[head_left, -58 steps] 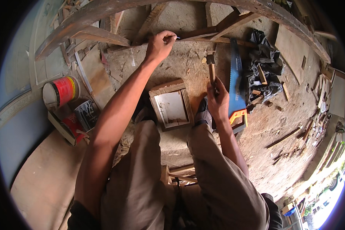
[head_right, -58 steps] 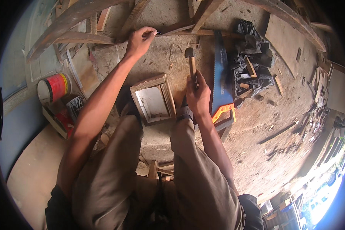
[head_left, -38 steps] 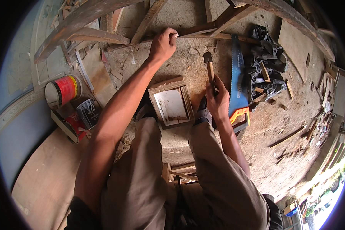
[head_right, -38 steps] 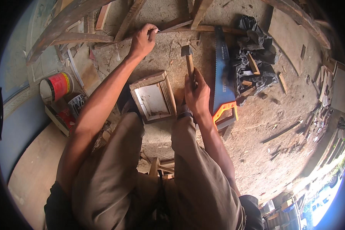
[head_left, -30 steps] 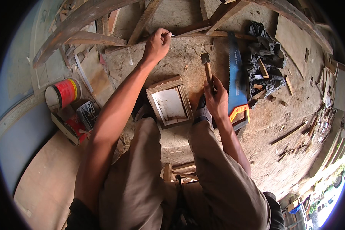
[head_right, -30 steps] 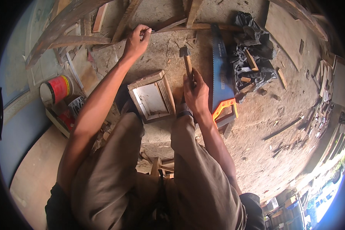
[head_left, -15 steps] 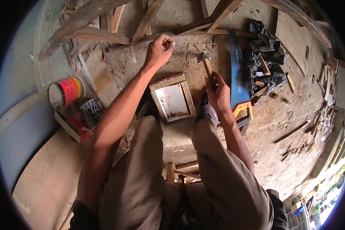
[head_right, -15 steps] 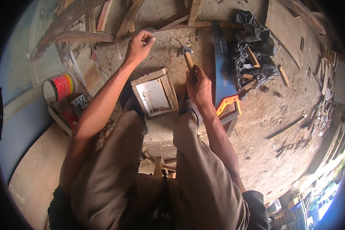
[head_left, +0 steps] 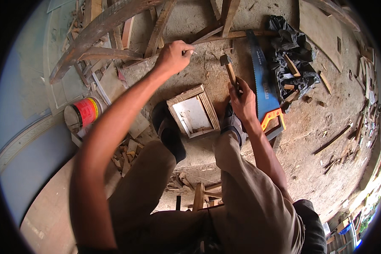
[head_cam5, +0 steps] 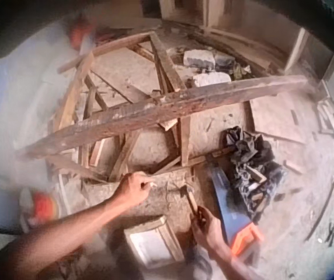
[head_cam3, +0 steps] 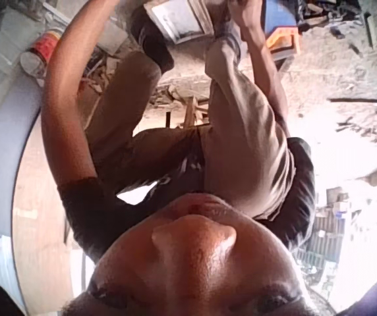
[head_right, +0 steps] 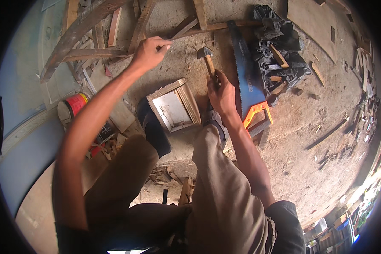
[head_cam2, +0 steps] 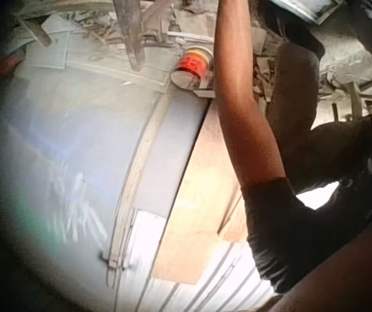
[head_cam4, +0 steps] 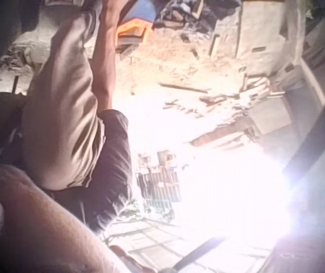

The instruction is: The person assembles a wooden chair frame by hammering nails into joints and attaching a flat wooden board to the seat. The person uses a hammer and nails to secure the pieces together in a cluttered workshop.

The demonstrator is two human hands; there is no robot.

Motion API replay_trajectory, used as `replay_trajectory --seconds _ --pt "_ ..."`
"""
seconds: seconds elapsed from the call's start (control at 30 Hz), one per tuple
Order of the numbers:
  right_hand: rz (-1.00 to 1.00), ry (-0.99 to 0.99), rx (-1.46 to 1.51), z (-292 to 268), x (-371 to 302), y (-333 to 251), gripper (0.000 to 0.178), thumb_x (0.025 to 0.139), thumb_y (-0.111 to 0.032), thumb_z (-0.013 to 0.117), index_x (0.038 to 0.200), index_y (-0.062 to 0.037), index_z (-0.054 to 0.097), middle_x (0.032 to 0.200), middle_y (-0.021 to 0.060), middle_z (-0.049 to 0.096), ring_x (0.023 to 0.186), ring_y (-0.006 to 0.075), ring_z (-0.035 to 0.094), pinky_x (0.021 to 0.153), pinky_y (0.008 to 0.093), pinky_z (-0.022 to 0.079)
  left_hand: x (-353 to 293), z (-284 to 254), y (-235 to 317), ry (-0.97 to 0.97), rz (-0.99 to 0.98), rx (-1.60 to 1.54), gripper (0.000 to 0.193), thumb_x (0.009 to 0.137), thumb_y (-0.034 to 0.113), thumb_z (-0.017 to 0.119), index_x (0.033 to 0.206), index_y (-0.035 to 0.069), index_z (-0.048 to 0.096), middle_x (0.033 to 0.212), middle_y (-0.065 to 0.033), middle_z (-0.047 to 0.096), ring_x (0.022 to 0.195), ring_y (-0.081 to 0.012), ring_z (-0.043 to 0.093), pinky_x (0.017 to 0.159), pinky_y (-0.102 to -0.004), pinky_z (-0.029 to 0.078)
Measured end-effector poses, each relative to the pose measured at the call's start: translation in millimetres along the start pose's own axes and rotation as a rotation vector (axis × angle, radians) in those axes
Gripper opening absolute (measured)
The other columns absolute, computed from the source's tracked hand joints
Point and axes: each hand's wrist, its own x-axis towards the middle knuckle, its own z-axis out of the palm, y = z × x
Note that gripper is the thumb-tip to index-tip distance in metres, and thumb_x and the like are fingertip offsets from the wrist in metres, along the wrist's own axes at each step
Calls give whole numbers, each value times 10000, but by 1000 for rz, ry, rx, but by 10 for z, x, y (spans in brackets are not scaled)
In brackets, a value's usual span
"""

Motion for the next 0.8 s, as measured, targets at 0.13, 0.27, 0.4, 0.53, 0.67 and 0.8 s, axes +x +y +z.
replay_trajectory --seconds 0.13,0.27,0.4,0.53,0.67,0.8 --pt "-36 39 12 -39 31 78 433 911 -273 621 1218 29 574 883 236 677 844 336 693 727 377 516 -113 406 290 144 -420 -506 178 867 147 696 1002 34 727 924 -51 706 786 -131 667 643 -259 521" --pt "-22 26 53 -75 10 67 451 916 -287 614 1228 35 566 891 235 675 832 321 690 725 374 512 -312 668 288 404 -688 -1042 221 872 146 711 1020 -11 663 895 -81 692 799 -158 679 596 -251 539" --pt "-1 27 80 -154 -33 34 461 916 -275 614 1235 53 552 912 252 671 853 335 684 752 387 510 -235 706 216 441 -742 -1150 221 858 141 731 1011 7 646 952 -91 688 835 -180 682 656 -274 542" --pt "-54 54 45 -157 -53 144 462 916 -258 612 1241 62 542 924 265 668 870 348 681 768 395 508 -109 772 170 425 -727 -1267 189 856 101 721 1010 22 645 953 -75 686 883 -175 665 748 -286 520" --pt "-41 12 57 -177 -68 101 453 918 -244 607 1245 62 538 919 261 670 842 327 684 744 386 513 -46 888 176 426 -766 -1328 172 873 89 698 1024 27 645 963 -68 672 846 -171 656 751 -298 526" --pt "39 -37 85 -204 -62 49 453 922 -245 604 1252 58 538 857 220 667 741 265 673 678 362 514 -2 966 158 391 -823 -1274 188 915 119 650 1080 30 638 976 -53 647 852 -163 638 761 -319 535"
